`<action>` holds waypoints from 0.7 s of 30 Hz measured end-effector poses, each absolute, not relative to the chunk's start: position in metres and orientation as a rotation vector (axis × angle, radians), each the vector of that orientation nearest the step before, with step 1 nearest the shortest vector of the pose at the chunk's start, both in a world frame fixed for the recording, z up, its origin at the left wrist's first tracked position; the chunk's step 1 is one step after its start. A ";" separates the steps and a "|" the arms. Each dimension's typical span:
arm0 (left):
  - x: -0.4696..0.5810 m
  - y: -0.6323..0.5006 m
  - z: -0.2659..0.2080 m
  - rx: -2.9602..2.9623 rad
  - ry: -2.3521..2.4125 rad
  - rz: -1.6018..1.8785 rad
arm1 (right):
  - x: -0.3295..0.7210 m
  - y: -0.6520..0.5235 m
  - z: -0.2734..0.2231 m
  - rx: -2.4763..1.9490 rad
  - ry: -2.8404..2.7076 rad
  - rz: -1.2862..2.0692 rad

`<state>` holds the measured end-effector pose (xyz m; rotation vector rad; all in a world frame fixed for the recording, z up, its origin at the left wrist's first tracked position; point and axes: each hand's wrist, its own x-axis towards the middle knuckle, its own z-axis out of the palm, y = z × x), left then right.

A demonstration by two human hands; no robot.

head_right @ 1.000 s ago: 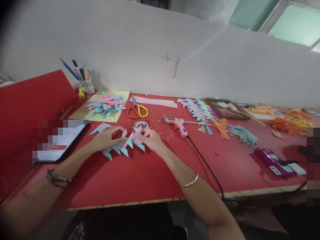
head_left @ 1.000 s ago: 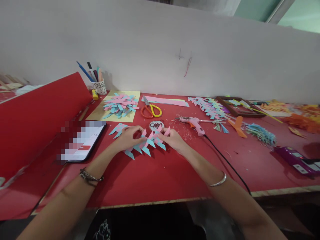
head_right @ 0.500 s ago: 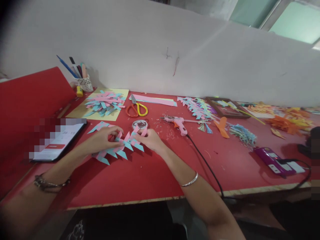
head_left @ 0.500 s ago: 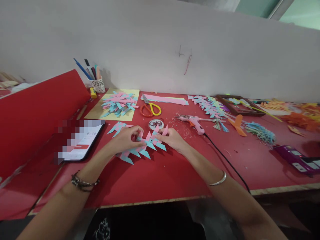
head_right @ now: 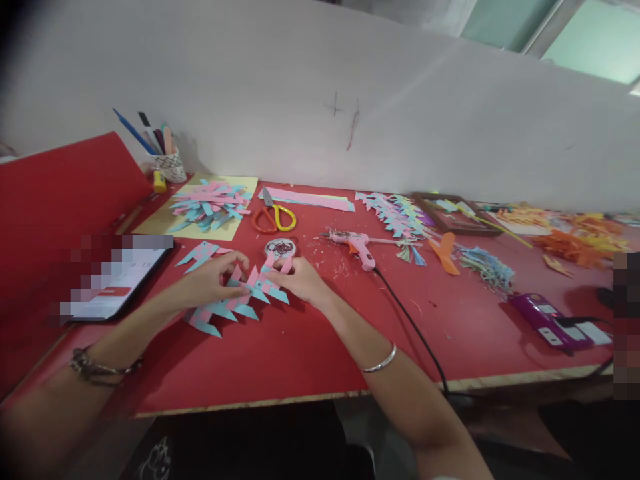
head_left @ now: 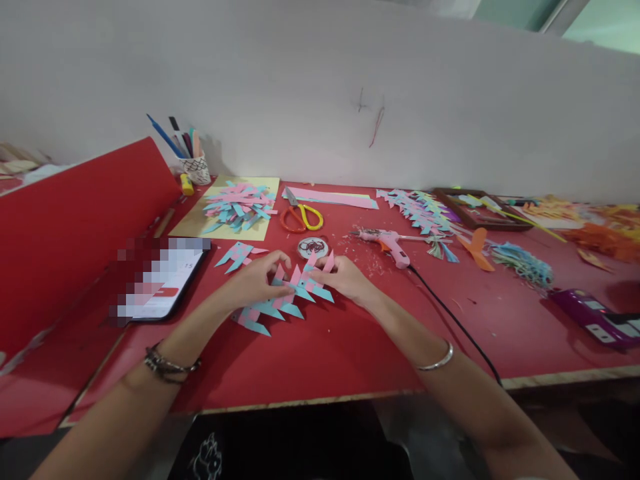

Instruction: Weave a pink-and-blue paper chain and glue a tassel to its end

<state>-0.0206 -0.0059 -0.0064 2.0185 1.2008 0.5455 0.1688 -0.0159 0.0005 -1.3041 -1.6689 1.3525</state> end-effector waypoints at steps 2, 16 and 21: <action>-0.021 -0.007 -0.006 2.050 1.207 0.529 | 0.169 -0.016 0.000 -1.313 -1.675 1.347; -0.023 -0.003 -0.015 2.265 1.250 0.607 | 0.170 -0.018 0.002 -1.382 -1.725 1.319; -0.022 -0.003 -0.015 2.257 1.273 0.598 | 0.170 -0.017 0.002 -1.388 -1.773 1.265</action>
